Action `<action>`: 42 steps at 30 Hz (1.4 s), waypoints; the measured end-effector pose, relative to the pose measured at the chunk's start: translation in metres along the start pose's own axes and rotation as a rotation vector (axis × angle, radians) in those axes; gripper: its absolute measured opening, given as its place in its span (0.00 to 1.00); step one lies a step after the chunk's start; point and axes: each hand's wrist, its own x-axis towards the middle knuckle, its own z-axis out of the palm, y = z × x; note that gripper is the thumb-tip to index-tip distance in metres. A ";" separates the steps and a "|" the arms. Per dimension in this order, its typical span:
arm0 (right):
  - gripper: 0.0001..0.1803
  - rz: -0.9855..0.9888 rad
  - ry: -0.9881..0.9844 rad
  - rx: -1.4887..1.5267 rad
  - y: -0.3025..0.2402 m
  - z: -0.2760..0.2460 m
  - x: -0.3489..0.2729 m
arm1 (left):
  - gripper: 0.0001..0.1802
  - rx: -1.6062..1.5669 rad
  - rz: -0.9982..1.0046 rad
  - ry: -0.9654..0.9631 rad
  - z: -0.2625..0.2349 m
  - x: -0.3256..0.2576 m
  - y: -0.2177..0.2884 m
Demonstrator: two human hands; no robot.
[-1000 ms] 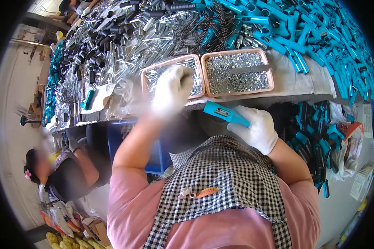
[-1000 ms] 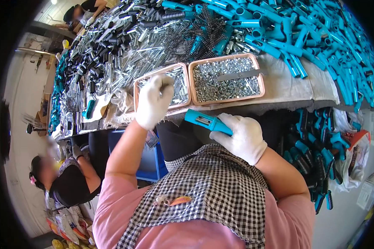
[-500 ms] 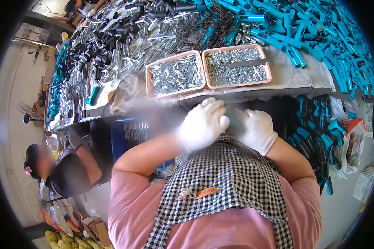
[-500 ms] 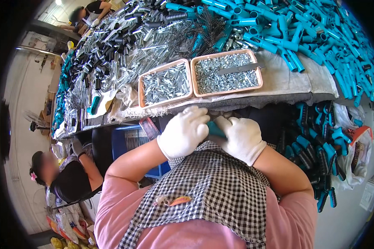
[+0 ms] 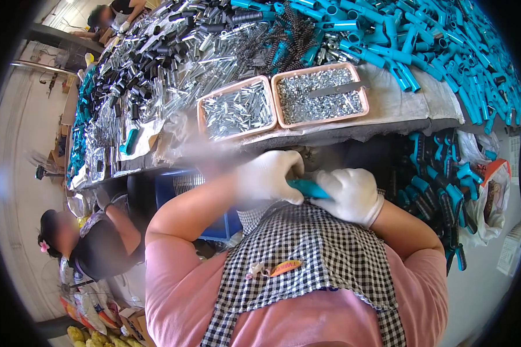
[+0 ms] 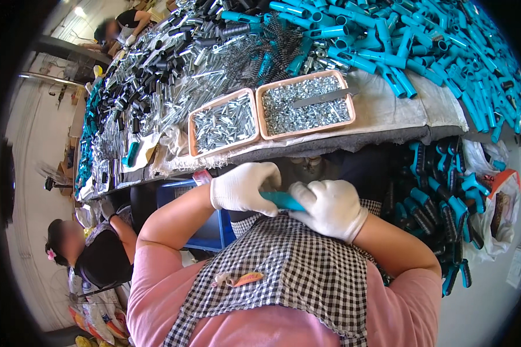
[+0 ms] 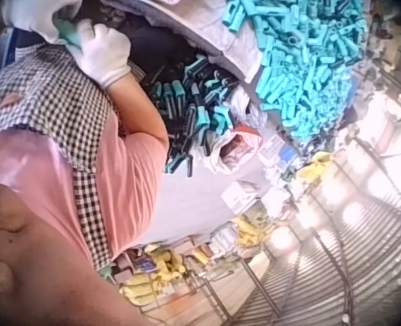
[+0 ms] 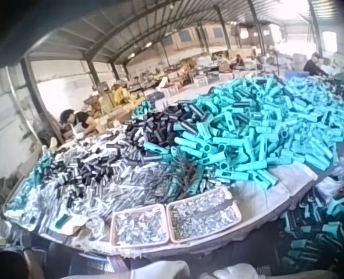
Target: Assembling plastic handles and metal rods for tools at a factory workstation.
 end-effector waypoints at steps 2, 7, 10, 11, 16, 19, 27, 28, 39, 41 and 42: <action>0.31 0.008 0.018 0.005 0.010 -0.005 -0.002 | 0.31 -0.038 -0.090 0.017 -0.007 0.004 0.004; 0.32 0.229 -0.137 0.269 0.020 -0.021 0.001 | 0.34 0.073 0.081 0.049 -0.011 0.028 0.010; 0.29 0.297 -0.166 0.325 0.032 -0.024 -0.006 | 0.38 0.091 0.211 0.073 -0.037 0.049 0.004; 0.28 0.307 -0.105 0.330 0.035 -0.024 -0.011 | 0.32 0.235 0.169 0.200 -0.045 0.061 -0.001; 0.26 0.401 -0.039 0.309 0.045 -0.028 -0.018 | 0.17 0.861 -0.110 0.284 -0.048 0.112 -0.019; 0.26 0.403 -0.034 0.302 0.046 -0.029 -0.019 | 0.12 0.858 -0.093 0.274 -0.047 0.127 -0.023; 0.26 0.401 0.051 0.233 0.041 -0.028 -0.018 | 0.08 0.454 0.169 0.543 -0.047 0.101 -0.030; 0.26 0.400 0.052 0.231 0.041 -0.026 -0.018 | 0.08 0.454 0.171 0.544 -0.044 0.093 -0.022; 0.26 0.357 -0.078 0.011 0.014 -0.023 -0.009 | 0.12 0.344 0.627 0.383 0.014 0.048 -0.015; 0.26 0.357 -0.064 0.138 0.014 -0.022 -0.013 | 0.13 0.358 0.664 0.377 0.018 0.039 -0.016; 0.26 0.353 -0.048 0.271 0.015 -0.021 -0.014 | 0.14 0.376 0.694 0.369 0.018 0.032 -0.014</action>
